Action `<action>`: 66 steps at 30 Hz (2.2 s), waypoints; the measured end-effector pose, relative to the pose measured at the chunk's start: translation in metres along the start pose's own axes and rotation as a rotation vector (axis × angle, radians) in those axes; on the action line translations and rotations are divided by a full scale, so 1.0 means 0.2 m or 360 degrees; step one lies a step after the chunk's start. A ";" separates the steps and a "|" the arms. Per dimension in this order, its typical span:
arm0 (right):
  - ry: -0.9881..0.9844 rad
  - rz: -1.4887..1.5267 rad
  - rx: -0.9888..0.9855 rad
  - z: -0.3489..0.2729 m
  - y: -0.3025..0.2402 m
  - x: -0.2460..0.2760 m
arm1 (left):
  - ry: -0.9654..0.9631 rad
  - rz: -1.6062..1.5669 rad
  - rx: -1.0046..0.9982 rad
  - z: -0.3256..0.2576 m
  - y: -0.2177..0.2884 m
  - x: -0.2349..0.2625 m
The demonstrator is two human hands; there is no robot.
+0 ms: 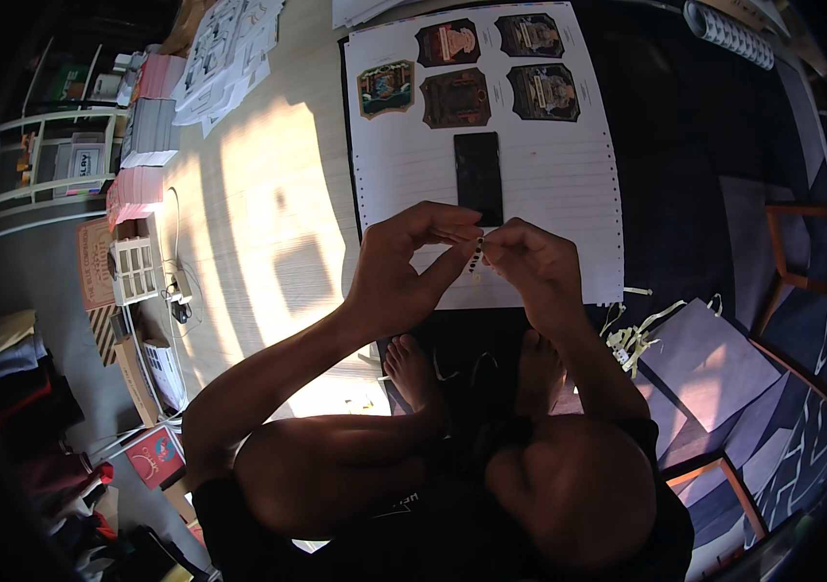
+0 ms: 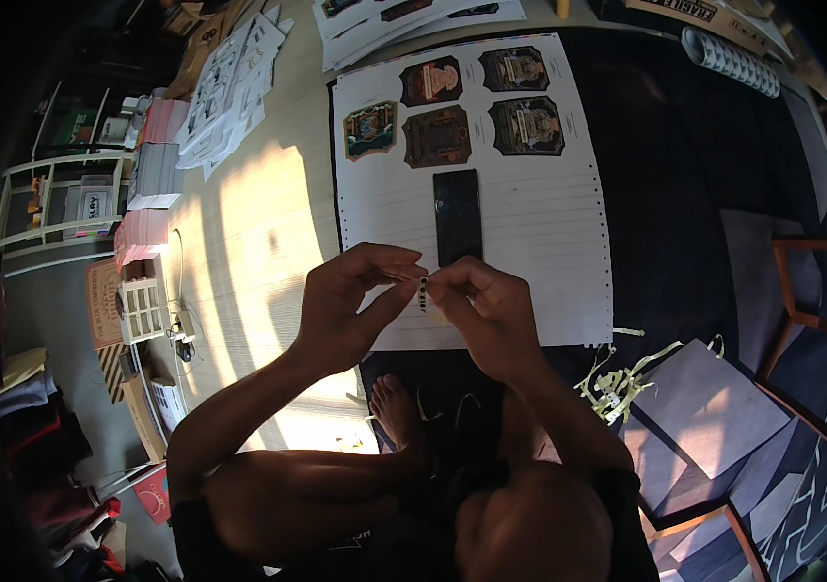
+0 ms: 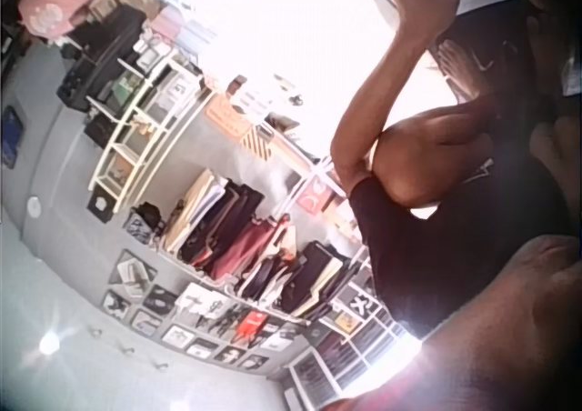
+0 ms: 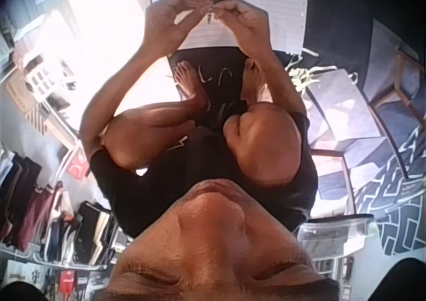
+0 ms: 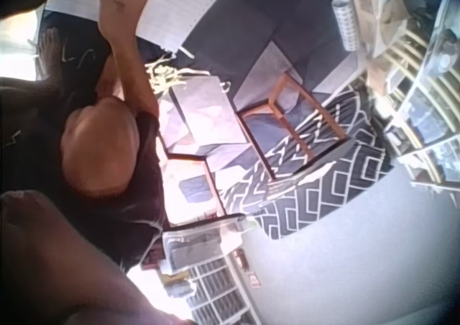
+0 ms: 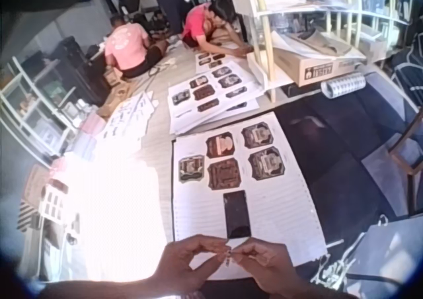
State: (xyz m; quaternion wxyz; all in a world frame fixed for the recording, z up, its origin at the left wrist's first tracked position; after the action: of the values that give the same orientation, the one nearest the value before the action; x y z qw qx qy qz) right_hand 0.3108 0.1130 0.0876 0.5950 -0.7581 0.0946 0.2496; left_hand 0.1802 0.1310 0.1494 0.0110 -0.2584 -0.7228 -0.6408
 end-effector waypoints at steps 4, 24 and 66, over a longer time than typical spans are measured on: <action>-0.0017 -0.0014 0.0018 0.00 0.01 0.00 | 0.0004 0.0008 0.0003 0.00 -0.02 0.00; -0.0048 0.0273 0.0115 0.01 -0.01 0.00 | -0.0366 -0.0432 0.0100 0.02 -0.07 -0.08; -0.0250 0.0198 -0.0099 0.15 -0.05 0.04 | -0.0124 -0.0122 0.0245 0.10 -0.13 0.04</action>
State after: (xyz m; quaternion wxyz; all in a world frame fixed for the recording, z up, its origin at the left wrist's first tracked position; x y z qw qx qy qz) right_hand 0.3149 0.1455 0.0871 0.5602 -0.7469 0.0870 0.3475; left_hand 0.1691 0.1508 0.1246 -0.0218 -0.2535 -0.7792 -0.5728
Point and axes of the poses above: each hand's wrist, its own z-axis towards the middle knuckle, its own x-axis out of the back of the hand, y = z × x, the point moved 10 cm from there along z, towards the middle knuckle, and after that the axes turned 6 degrees about z, right-handed, at the moved point
